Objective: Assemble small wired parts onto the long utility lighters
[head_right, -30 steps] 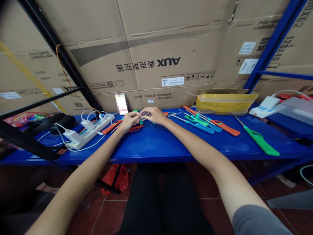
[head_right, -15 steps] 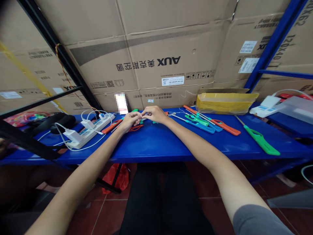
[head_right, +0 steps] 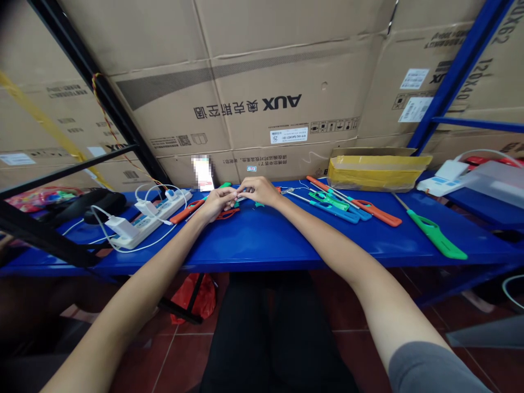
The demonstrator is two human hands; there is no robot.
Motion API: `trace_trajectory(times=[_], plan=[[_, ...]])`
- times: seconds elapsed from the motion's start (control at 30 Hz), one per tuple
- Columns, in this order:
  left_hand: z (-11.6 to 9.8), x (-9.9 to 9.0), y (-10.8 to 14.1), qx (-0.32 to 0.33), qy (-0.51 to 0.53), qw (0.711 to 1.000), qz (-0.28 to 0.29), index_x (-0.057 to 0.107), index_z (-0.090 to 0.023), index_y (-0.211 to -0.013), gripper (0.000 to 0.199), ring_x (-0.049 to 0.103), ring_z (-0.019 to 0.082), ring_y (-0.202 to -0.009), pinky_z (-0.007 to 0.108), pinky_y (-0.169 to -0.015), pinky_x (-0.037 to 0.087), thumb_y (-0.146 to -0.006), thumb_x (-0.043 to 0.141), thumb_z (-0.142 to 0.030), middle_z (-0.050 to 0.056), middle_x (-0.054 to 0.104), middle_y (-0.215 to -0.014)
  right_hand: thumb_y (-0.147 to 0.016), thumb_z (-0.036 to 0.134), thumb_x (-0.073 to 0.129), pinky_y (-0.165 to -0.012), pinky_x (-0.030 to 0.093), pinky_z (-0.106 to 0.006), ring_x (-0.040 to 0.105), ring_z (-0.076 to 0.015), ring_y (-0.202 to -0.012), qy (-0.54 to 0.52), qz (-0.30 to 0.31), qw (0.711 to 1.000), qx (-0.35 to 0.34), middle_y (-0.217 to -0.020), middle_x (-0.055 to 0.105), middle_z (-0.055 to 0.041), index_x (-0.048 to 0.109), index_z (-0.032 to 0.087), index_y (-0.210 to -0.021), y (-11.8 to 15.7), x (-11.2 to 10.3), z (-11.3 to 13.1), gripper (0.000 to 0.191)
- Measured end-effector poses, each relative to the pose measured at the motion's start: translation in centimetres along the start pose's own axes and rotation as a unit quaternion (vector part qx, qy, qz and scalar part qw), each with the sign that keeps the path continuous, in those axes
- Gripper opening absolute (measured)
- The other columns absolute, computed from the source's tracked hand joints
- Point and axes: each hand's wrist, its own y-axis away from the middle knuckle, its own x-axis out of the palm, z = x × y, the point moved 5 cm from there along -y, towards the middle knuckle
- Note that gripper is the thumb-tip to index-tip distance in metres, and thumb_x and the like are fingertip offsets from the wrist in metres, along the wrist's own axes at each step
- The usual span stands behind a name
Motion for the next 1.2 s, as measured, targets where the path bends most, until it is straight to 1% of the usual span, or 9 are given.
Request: trace_trajectory(times=[0.23,0.47,0.67,0.87,1.03,1.13,1.2], plan=[[0.02,0.08,-0.07,-0.002,0.019,1.000,-0.008,0.080,-0.016,-0.087,0.061,0.049,0.010,-0.055,0.024,-0.052,0.032,-0.072,0.105,-0.070,0.001,0.064,-0.067,-0.110,0.049,0.080,-0.078,0.054,-0.033,0.068,-0.0181,-0.077,0.006,-0.006,1.000,-0.005,-0.098,0.083,-0.0057,0.092,0.024,-0.107,0.12,-0.11,0.16,0.028],[-0.57,0.28,0.22,-0.004,0.021,1.000,-0.004,0.079,-0.016,-0.086,0.056,0.047,0.008,-0.054,0.024,-0.051,0.030,-0.074,0.104,-0.065,0.001,0.065,-0.068,-0.111,0.050,0.080,-0.077,0.054,-0.032,0.068,-0.0178,-0.078,0.009,-0.007,1.000,-0.006,-0.098,0.083,-0.0049,0.091,0.025,-0.109,0.19,0.00,-0.07,0.027],[-0.42,0.25,0.05,-0.003,0.026,1.000,-0.011,0.079,-0.017,-0.085,0.051,0.048,0.009,-0.054,0.025,-0.051,0.030,-0.074,0.102,-0.061,0.001,0.063,-0.066,-0.110,0.046,0.080,-0.079,0.055,-0.032,0.069,-0.0177,-0.077,0.020,-0.012,1.000,-0.007,-0.100,0.084,-0.0052,0.090,0.024,-0.108,0.15,-0.07,0.07,0.024],[-0.23,0.22,-0.11,0.005,0.005,1.000,-0.017,0.080,-0.018,-0.085,0.051,0.048,0.009,-0.053,0.025,-0.050,0.031,-0.075,0.101,-0.063,0.001,0.064,-0.067,-0.109,0.045,0.081,-0.079,0.056,-0.033,0.069,-0.0184,-0.078,0.034,-0.002,0.999,0.020,-0.102,0.085,-0.0058,0.091,0.025,-0.110,0.23,0.09,-0.10,0.022],[0.00,-0.04,-0.22,0.003,-0.008,1.000,-0.025,0.078,-0.017,-0.082,0.051,0.046,0.008,-0.051,0.024,-0.050,0.030,-0.075,0.101,-0.063,0.001,0.064,-0.065,-0.107,0.042,0.083,-0.079,0.055,-0.032,0.071,-0.0187,-0.080,0.025,-0.010,0.999,0.036,-0.100,0.087,-0.0048,0.093,0.027,-0.108,0.31,0.28,-0.21,0.018],[0.15,-0.20,-0.31,0.003,-0.011,0.999,-0.030,0.077,-0.018,-0.081,0.052,0.046,0.008,-0.050,0.024,-0.049,0.030,-0.077,0.101,-0.064,0.000,0.064,-0.064,-0.102,0.040,0.088,-0.078,0.056,-0.031,0.074,-0.0192,-0.080,0.010,-0.010,0.998,0.056,-0.098,0.088,-0.0040,0.093,0.026,-0.111,0.21,0.47,-0.30,0.017],[0.22,-0.32,-0.40,0.007,-0.008,0.999,-0.036,0.076,-0.018,-0.081,0.052,0.047,0.008,-0.050,0.023,-0.049,0.030,-0.077,0.101,-0.064,0.000,0.063,-0.063,-0.098,0.039,0.091,-0.077,0.057,-0.030,0.077,-0.0196,-0.080,0.000,-0.008,0.998,0.067,-0.098,0.089,-0.0037,0.092,0.026,-0.114,0.13,0.59,-0.43,0.021]])
